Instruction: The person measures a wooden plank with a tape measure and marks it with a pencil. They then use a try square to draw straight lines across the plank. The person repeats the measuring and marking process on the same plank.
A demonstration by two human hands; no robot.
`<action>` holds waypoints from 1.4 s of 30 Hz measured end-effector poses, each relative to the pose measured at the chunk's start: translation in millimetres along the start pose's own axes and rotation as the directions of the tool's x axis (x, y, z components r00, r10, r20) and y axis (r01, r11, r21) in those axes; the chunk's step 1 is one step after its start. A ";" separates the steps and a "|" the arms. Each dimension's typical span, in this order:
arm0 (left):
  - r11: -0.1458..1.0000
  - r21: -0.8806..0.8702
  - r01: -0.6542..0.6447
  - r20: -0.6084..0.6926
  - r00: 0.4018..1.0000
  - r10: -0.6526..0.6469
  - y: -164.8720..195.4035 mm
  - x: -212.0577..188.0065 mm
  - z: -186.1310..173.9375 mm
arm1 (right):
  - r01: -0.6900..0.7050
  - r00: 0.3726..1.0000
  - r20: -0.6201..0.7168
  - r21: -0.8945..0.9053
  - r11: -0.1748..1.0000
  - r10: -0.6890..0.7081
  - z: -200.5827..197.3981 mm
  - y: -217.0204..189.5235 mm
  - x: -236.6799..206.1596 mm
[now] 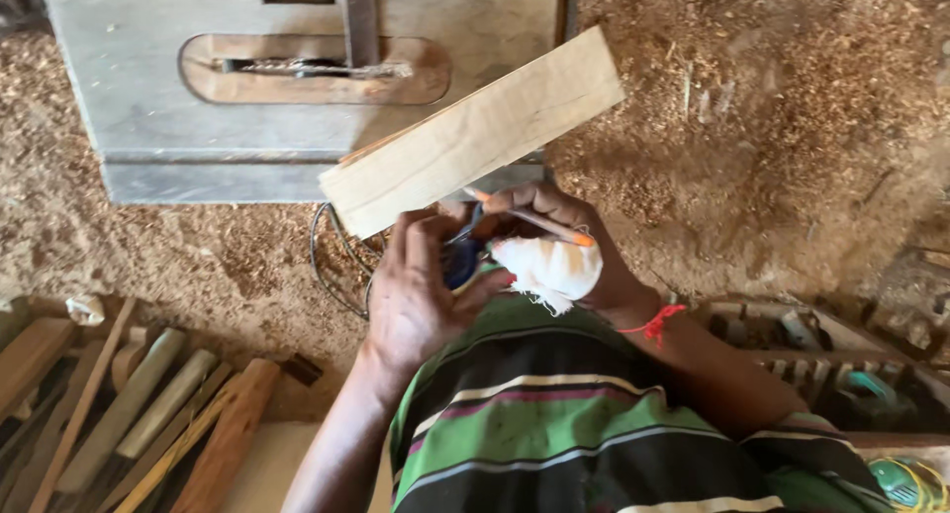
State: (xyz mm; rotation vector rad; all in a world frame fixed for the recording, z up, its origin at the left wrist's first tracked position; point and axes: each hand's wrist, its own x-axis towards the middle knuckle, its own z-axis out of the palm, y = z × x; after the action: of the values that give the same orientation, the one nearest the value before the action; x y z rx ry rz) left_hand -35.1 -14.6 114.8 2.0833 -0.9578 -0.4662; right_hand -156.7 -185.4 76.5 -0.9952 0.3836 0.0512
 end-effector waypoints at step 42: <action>0.841 0.493 0.222 -0.364 0.931 -0.033 -88.0 19.0 26.7 | 0.432 0.872 0.157 -0.693 0.577 -0.464 -180.7 -48.6 65.9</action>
State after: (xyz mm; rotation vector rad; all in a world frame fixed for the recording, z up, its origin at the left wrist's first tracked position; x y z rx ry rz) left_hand 3.1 -6.3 29.5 2.6257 -0.7918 0.1285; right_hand -137.5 -369.9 6.1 -1.8633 0.1195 -0.3155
